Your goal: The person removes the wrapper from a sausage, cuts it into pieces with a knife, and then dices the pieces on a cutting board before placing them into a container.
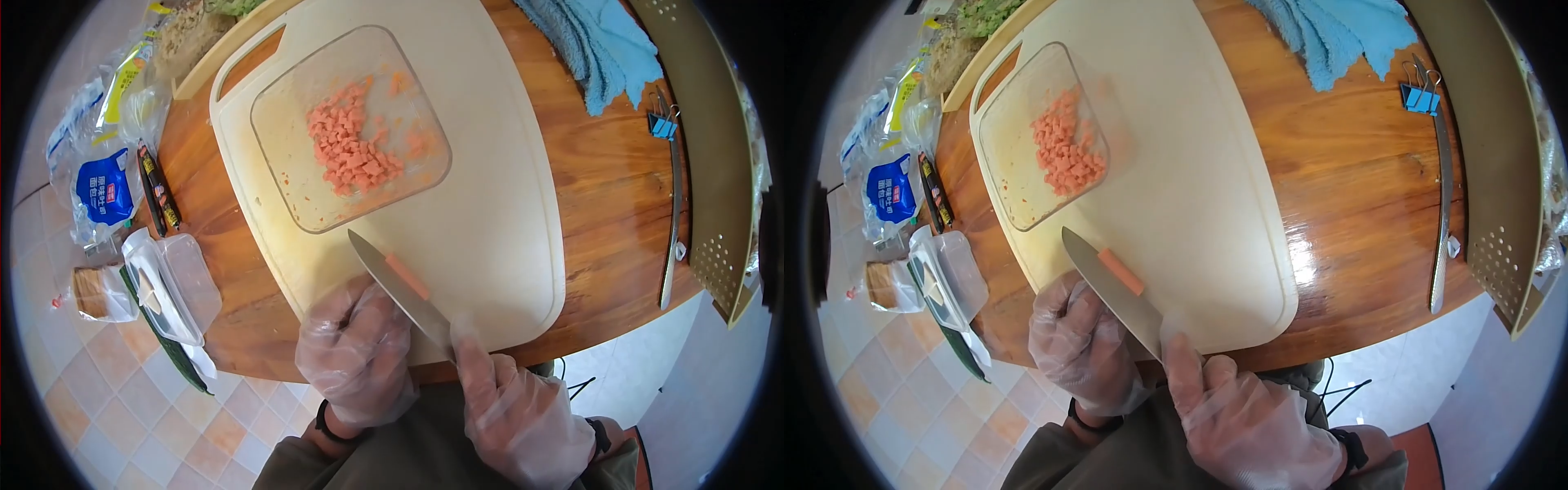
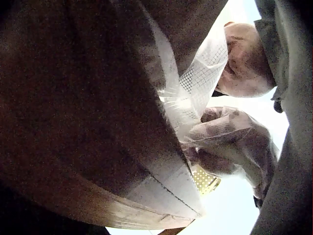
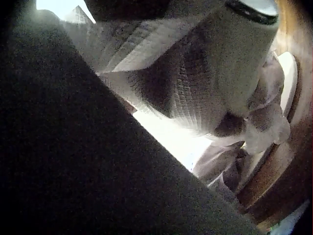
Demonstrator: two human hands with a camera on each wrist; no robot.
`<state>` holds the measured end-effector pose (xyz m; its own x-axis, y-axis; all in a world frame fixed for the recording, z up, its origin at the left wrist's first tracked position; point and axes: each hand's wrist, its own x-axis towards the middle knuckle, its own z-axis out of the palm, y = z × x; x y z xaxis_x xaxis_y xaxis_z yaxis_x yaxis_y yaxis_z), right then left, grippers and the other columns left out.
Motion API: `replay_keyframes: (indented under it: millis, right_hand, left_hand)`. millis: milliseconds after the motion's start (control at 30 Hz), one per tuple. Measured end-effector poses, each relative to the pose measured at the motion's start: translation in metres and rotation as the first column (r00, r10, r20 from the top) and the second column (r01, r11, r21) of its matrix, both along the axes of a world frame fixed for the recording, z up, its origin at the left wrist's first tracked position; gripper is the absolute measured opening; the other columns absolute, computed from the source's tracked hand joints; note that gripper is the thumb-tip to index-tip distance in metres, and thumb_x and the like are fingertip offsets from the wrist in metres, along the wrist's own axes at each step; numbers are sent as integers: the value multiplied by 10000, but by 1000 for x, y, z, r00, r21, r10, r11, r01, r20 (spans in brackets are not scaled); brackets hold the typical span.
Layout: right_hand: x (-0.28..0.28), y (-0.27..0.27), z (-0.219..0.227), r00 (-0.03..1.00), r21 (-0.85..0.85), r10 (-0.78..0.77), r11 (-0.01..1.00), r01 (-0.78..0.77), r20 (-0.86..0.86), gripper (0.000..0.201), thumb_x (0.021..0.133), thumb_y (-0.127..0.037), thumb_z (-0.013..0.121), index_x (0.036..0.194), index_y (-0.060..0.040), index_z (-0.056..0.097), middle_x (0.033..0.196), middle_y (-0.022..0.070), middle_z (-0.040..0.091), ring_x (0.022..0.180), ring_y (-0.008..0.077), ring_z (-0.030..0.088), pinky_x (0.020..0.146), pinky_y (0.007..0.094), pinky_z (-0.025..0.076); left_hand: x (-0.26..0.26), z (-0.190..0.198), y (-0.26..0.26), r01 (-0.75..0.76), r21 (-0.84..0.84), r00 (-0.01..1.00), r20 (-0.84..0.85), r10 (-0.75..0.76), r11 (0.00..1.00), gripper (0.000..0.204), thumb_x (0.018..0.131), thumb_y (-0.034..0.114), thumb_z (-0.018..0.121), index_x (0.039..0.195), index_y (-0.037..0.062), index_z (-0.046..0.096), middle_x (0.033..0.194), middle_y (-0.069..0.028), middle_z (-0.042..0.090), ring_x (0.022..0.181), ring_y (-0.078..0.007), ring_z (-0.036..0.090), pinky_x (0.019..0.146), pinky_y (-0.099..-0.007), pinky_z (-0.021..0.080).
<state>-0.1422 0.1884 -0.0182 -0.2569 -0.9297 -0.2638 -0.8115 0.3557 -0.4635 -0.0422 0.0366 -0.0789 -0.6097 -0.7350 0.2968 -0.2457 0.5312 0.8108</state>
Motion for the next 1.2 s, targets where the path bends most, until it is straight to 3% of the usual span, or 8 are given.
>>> replay_keyframes:
  millis: [267, 333, 400, 467, 733, 900, 1033, 1200]
  right_hand:
    - [-2, -3, -2, 999, 0, 3, 1000, -3, -38, 697, 911, -17, 579, 1585, 51, 415, 998, 157, 670, 583, 203, 490, 492, 389, 472]
    - [-3, -5, -1, 1000, 10, 10, 1000, -10, -19, 692, 910, -14, 579, 1581, 50, 421, 999, 163, 672, 581, 203, 491, 484, 391, 465]
    - [-4, -8, -2, 1000, 48, -8, 999, 7, 25, 727, 837, -53, 716, 1499, 86, 448, 821, 97, 603, 568, 230, 569, 460, 373, 480]
    - [-4, -12, 0, 999, 81, -18, 997, 14, 44, 736, 830, -46, 714, 1505, 75, 449, 850, 104, 615, 588, 230, 575, 474, 386, 485]
    - [-3, -23, 2, 999, 127, -28, 991, 34, -43, 713, 875, -81, 704, 1529, 34, 446, 886, 132, 651, 606, 269, 597, 571, 433, 524]
    - [-12, -22, -1, 943, 219, -163, 971, 100, 291, 561, 1007, -148, 636, 1507, 42, 466, 854, 231, 661, 657, 403, 640, 612, 491, 527]
    - [-10, -16, -7, 913, 95, -204, 979, 181, 355, 543, 1025, -176, 628, 1499, 40, 476, 847, 230, 660, 644, 421, 630, 614, 488, 535]
    - [7, -13, -1, 990, 107, -137, 984, 141, -41, 577, 983, -132, 682, 1502, 23, 483, 785, 171, 630, 594, 362, 625, 577, 467, 525]
  left_hand:
    - [10, -1, -1, 19, 14, 997, 78, -20, 1000, 309, 804, -199, 677, 1079, -78, 751, 1103, -191, 707, 863, -232, 702, 773, -296, 559]
    - [7, -4, -1, -24, -69, 997, 65, 28, 997, 281, 716, -126, 812, 984, -47, 784, 1058, -152, 742, 836, -264, 730, 709, -317, 561]
    - [4, -7, -2, -28, -45, 999, 23, 29, 999, 291, 711, -124, 816, 989, -43, 784, 1052, -149, 741, 838, -261, 731, 714, -318, 563]
    - [5, -7, 0, -29, -27, 999, -18, 28, 999, 301, 706, -123, 819, 993, -40, 783, 1045, -147, 739, 840, -257, 732, 718, -318, 565]
    - [9, -7, 0, -29, 133, 999, -35, 34, 991, 315, 860, -179, 713, 1135, -33, 765, 1119, -188, 723, 894, -207, 704, 757, -294, 557]
    - [4, -7, -4, 1, 74, 999, -35, 1, 997, 298, 864, -166, 717, 1127, -34, 762, 1107, -185, 725, 908, -216, 704, 785, -311, 562]
    - [7, -9, -3, 55, 134, 997, -60, -48, 989, 322, 875, -140, 720, 1181, -46, 745, 1212, -194, 681, 1019, -275, 714, 889, -367, 603]
    - [-4, -6, 0, -14, 176, 993, -113, 34, 984, 244, 880, -162, 706, 1091, -53, 762, 1093, -179, 725, 950, -221, 703, 813, -317, 567]
